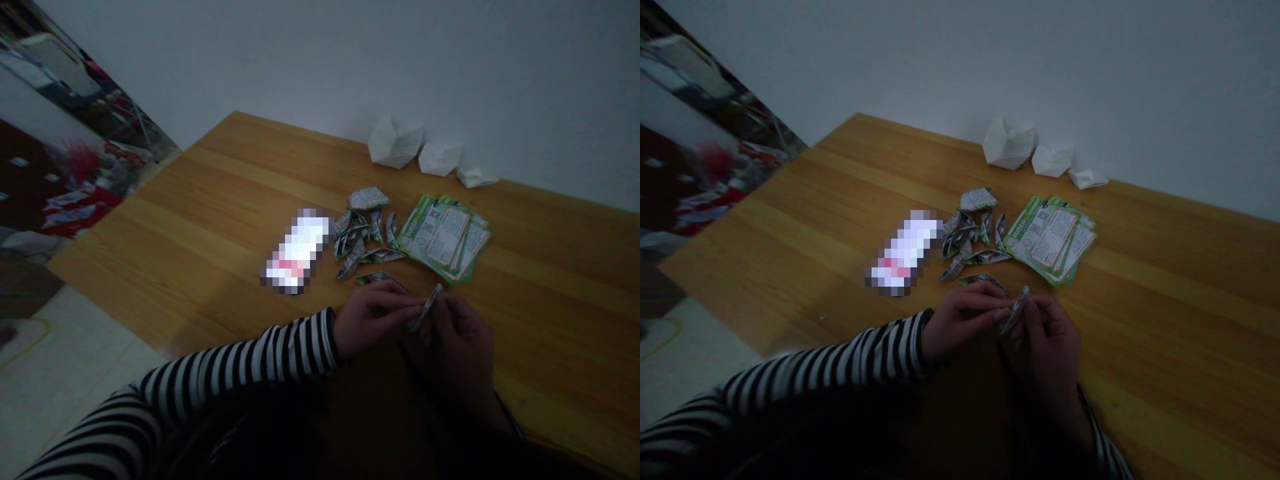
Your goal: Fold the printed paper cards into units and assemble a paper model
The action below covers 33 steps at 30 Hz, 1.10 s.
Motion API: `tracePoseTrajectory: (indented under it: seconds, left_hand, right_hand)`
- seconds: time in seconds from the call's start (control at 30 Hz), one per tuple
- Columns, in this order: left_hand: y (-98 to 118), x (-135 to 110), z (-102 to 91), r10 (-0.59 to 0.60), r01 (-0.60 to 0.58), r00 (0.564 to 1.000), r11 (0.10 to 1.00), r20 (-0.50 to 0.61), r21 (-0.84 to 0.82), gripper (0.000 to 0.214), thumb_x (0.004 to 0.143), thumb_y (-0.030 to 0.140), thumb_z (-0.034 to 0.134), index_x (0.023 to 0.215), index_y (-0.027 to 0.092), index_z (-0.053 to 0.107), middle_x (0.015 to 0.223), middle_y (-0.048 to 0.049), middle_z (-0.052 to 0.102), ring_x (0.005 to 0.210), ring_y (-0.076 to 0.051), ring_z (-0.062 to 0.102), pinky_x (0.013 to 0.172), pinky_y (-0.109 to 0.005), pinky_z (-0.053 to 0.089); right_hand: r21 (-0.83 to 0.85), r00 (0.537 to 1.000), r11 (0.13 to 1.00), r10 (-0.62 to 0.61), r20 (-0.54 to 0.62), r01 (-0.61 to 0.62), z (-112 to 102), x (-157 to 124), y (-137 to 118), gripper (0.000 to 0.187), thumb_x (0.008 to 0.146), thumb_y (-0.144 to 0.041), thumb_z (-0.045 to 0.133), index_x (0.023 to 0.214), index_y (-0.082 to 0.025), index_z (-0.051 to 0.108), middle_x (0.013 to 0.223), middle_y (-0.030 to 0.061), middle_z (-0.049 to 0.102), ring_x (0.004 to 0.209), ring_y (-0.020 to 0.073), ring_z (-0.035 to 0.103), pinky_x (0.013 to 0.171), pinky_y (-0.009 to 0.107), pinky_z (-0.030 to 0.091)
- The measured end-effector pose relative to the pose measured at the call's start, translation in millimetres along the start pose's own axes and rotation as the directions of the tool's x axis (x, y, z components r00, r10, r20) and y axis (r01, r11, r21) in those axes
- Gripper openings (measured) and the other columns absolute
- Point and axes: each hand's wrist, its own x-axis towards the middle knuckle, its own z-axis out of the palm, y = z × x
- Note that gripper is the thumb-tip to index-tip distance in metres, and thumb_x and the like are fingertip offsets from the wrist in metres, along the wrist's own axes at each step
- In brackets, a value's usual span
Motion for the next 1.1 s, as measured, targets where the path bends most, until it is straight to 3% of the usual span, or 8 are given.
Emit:
tracePoseTrajectory:
  seconds: [0.3,0.4,0.53,0.63,0.77,0.9,1.0,1.1]
  left_hand:
    - [-3,0,1.7,0.031,-0.031,1.0,0.997,-0.004,0.074,0.032,0.09,0.03,0.066,0.114,0.011,0.074,0.098,-0.0119,0.069,0.087,-0.018,0.065,0.082,-0.032,0.053]
    - [-4,0,0.2,0.059,-0.056,0.998,0.98,-0.013,0.192,0.033,0.087,0.028,0.067,0.116,0.012,0.071,0.097,-0.0106,0.069,0.086,-0.018,0.064,0.08,-0.031,0.053]
    - [-1,-2,-4.6,0.088,-0.083,0.996,0.836,0.017,0.542,0.035,0.097,0.024,0.049,0.127,0.014,0.065,0.099,-0.0124,0.07,0.091,-0.021,0.064,0.082,-0.034,0.052]
    - [1,-7,-5.0,0.084,-0.129,0.992,0.717,0.099,0.685,0.042,0.1,0.026,0.043,0.138,0.015,0.056,0.1,-0.0128,0.072,0.094,-0.024,0.065,0.085,-0.037,0.051]
    - [3,-8,0.5,-0.027,-0.035,0.991,0.895,0.131,0.445,0.047,0.102,0.03,0.041,0.147,0.016,0.044,0.112,-0.0131,0.072,0.095,-0.021,0.068,0.085,-0.033,0.053]
    - [3,-1,1.6,-0.195,0.194,0.98,0.981,0.045,0.018,0.038,0.101,0.041,0.048,0.118,0.011,0.064,0.098,-0.0096,0.071,0.087,-0.017,0.065,0.082,-0.029,0.052]
    - [1,3,-1.2,-0.268,0.27,0.963,0.946,0.037,-0.178,0.041,0.096,0.049,0.055,0.1,0.01,0.066,0.088,-0.0058,0.066,0.08,-0.013,0.059,0.077,-0.026,0.049]
    - [-2,3,-2.1,-0.274,0.272,0.962,0.939,0.022,-0.209,0.04,0.095,0.051,0.057,0.094,0.011,0.064,0.082,-0.0027,0.06,0.074,-0.011,0.054,0.069,-0.022,0.046]
  right_hand:
    - [0.0,1.0,1.0,0.025,-0.017,-0.025,0,-1,6,0.033,0.086,-0.05,0.068,0.074,-0.02,0.063,0.054,-0.0031,0.059,0.045,0.0113,0.053,0.043,0.022,0.044]
    - [-0.088,0.997,0.993,-0.075,0.017,0.076,0,-3,8,0.029,0.089,-0.048,0.064,0.084,-0.02,0.068,0.072,0.0028,0.072,0.061,0.0165,0.066,0.055,0.026,0.053]
    - [-0.315,0.954,0.902,-0.265,0.137,0.296,1,-9,14,0.041,0.086,-0.051,0.066,0.112,-0.02,0.071,0.094,0.0074,0.077,0.076,0.0222,0.072,0.064,0.032,0.058]
    - [-0.465,0.932,0.809,-0.334,0.137,0.359,3,-14,17,0.044,0.087,-0.048,0.066,0.12,-0.019,0.069,0.097,0.0093,0.078,0.078,0.0239,0.073,0.068,0.034,0.059]
    - [-0.547,0.86,0.703,-0.506,0.064,0.454,-2,-11,13,0.043,0.096,-0.033,0.053,0.136,-0.018,0.062,0.12,0.0145,0.07,0.105,0.0276,0.069,0.089,0.042,0.056]
    - [-0.507,0.783,0.656,-0.619,0.065,0.56,-11,-2,9,0.026,0.093,-0.026,0.059,0.113,-0.022,0.076,0.12,0.013,0.068,0.111,0.0279,0.065,0.094,0.044,0.054]
    - [-0.41,0.863,0.77,-0.495,0.102,0.49,-15,2,9,0.018,0.089,-0.032,0.067,0.099,-0.024,0.08,0.103,0.0082,0.076,0.092,0.0243,0.071,0.084,0.04,0.058]
    - [-0.322,0.958,0.902,-0.274,0.091,0.288,-14,1,8,0.025,0.087,-0.039,0.069,0.104,-0.024,0.079,0.1,0.006,0.08,0.087,0.0237,0.075,0.077,0.038,0.061]
